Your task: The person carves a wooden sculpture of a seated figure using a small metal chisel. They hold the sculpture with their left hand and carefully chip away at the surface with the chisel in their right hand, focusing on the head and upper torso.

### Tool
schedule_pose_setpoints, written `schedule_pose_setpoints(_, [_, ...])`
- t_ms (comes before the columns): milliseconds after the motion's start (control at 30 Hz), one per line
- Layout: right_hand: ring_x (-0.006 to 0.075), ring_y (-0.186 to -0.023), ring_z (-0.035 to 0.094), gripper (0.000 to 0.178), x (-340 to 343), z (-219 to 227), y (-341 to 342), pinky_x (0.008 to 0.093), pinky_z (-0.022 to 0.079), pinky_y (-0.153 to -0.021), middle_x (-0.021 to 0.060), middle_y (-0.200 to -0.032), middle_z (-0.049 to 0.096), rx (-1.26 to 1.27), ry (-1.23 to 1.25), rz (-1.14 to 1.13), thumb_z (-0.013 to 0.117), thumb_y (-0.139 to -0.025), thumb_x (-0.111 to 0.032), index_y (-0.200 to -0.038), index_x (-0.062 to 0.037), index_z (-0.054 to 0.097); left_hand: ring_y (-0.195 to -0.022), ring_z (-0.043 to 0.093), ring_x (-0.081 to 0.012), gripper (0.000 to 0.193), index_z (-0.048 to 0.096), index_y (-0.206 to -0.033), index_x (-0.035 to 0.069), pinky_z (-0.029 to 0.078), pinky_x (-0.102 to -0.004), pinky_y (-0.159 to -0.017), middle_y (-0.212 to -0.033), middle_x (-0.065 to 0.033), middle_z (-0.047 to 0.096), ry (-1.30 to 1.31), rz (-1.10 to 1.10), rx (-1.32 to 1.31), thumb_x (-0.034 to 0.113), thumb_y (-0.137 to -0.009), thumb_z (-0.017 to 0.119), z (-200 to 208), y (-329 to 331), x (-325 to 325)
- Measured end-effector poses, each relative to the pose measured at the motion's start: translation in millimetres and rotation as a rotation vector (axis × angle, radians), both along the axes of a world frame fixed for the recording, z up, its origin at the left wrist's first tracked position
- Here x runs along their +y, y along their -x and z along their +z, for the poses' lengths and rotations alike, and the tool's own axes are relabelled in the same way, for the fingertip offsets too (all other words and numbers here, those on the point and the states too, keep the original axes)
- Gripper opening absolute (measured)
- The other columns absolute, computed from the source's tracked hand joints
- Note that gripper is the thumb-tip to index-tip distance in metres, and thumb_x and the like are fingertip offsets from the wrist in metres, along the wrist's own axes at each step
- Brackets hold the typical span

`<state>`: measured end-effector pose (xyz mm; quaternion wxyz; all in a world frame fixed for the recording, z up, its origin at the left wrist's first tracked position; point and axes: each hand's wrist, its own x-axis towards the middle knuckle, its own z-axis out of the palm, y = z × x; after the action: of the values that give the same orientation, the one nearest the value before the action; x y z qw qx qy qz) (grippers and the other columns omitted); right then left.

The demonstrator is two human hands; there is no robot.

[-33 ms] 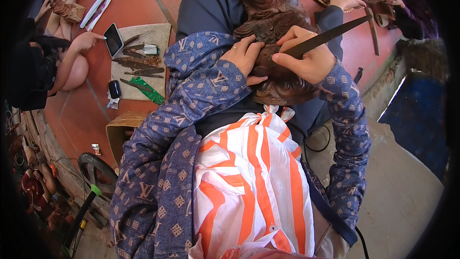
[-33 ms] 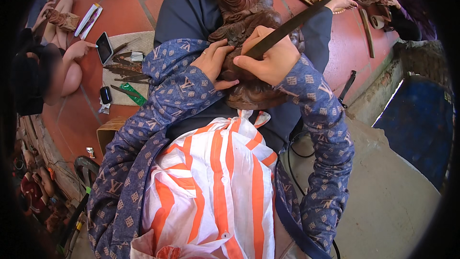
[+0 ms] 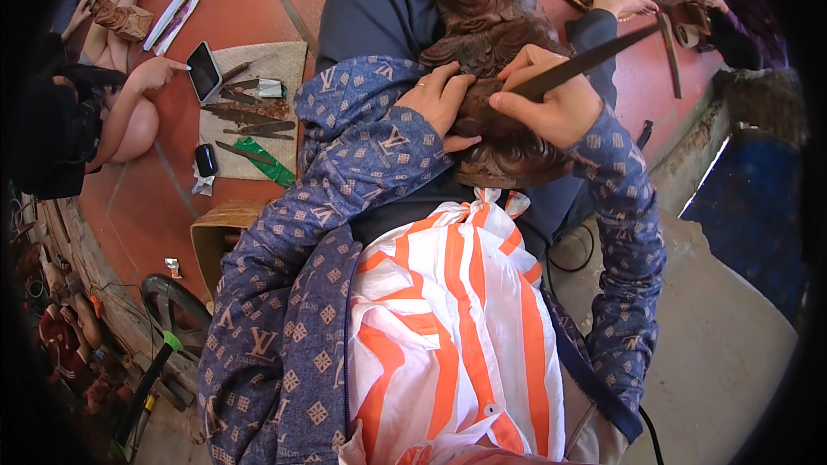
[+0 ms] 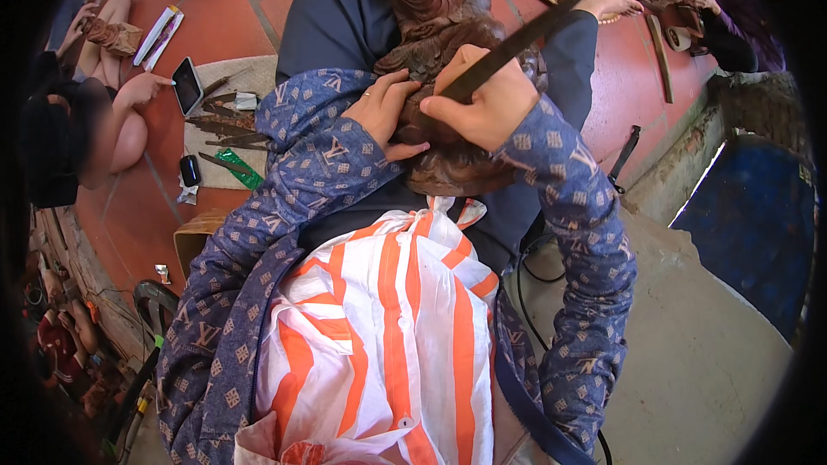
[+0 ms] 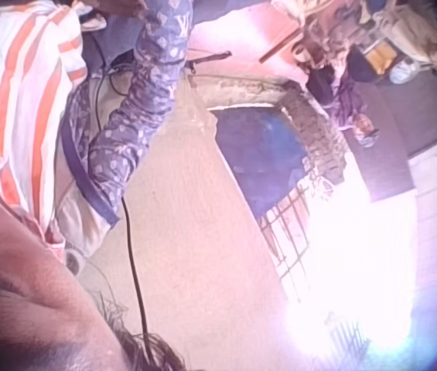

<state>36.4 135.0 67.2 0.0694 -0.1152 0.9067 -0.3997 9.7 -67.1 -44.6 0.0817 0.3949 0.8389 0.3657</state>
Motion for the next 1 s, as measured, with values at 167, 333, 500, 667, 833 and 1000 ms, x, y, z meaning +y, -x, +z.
schedule_pose_setpoints(167, [0.0113,-0.076,0.058,0.013,2.0,7.2,5.6,0.0266,0.045,-0.068,0.0068,-0.087,0.064,-0.190,0.110,-0.111,0.070,-0.083,-0.009,-0.086,0.0033,0.068,-0.124,0.048,-0.0395,0.084,0.041,-0.136,0.004,0.043,-0.0433,-0.102,-0.139,-0.0203,0.040,0.006,0.000,-0.011,0.039,-0.071,0.082,0.8,-0.4,0.4])
schedule_pose_setpoints(333, [0.0113,-0.077,0.058,0.013,-0.2,5.2,3.9,0.0266,0.046,-0.069,0.0065,-0.084,0.064,-0.131,0.065,-0.060,0.069,-0.084,-0.008,-0.089,0.0038,0.067,-0.124,0.048,-0.0400,0.085,0.041,-0.136,0.004,0.044,-0.0432,-0.102,-0.139,-0.0206,0.039,0.017,-0.005,-0.010,0.039,-0.070,0.082,2.2,0.5,-0.7])
schedule_pose_setpoints(500, [0.0139,-0.079,0.060,0.013,6.8,5.9,4.8,0.0275,0.046,-0.070,0.0100,-0.091,0.064,-0.121,0.137,-0.012,0.069,-0.083,-0.009,-0.084,0.0042,0.067,-0.124,0.048,-0.0406,0.085,0.041,-0.136,0.004,0.044,-0.0434,-0.102,-0.139,-0.0207,0.039,-0.002,-0.006,-0.011,0.038,-0.070,0.082,-0.3,-0.3,0.2])
schedule_pose_setpoints(667, [0.0189,-0.079,0.059,0.014,9.6,5.8,9.0,0.0309,0.045,-0.070,0.0121,-0.092,0.063,-0.164,0.143,-0.035,0.072,-0.080,-0.010,-0.081,0.0038,0.067,-0.123,0.048,-0.0407,0.085,0.040,-0.136,0.004,0.044,-0.0435,-0.102,-0.140,-0.0205,0.039,0.012,-0.004,-0.011,0.039,-0.071,0.082,1.9,-0.2,-0.2])
schedule_pose_setpoints(833, [0.0185,-0.081,0.062,0.013,6.3,3.9,4.1,0.0306,0.047,-0.072,0.0129,-0.094,0.066,0.089,-0.065,0.145,0.071,-0.081,-0.008,-0.080,0.0047,0.067,-0.123,0.049,-0.0405,0.086,0.040,-0.137,0.004,0.044,-0.0436,-0.102,-0.140,-0.0203,0.039,-0.001,-0.006,-0.015,0.040,-0.071,0.081,1.9,-0.2,0.1])
schedule_pose_setpoints(1000, [0.0211,-0.084,0.062,0.016,12.5,9.5,9.6,0.0324,0.046,-0.074,0.0149,-0.097,0.065,-0.149,0.134,0.026,0.072,-0.080,-0.011,-0.079,0.0042,0.066,-0.123,0.048,-0.0407,0.085,0.040,-0.137,0.004,0.044,-0.0439,-0.102,-0.139,-0.0204,0.040,-0.007,-0.005,0.004,0.039,-0.071,0.082,-1.3,-0.7,0.2])
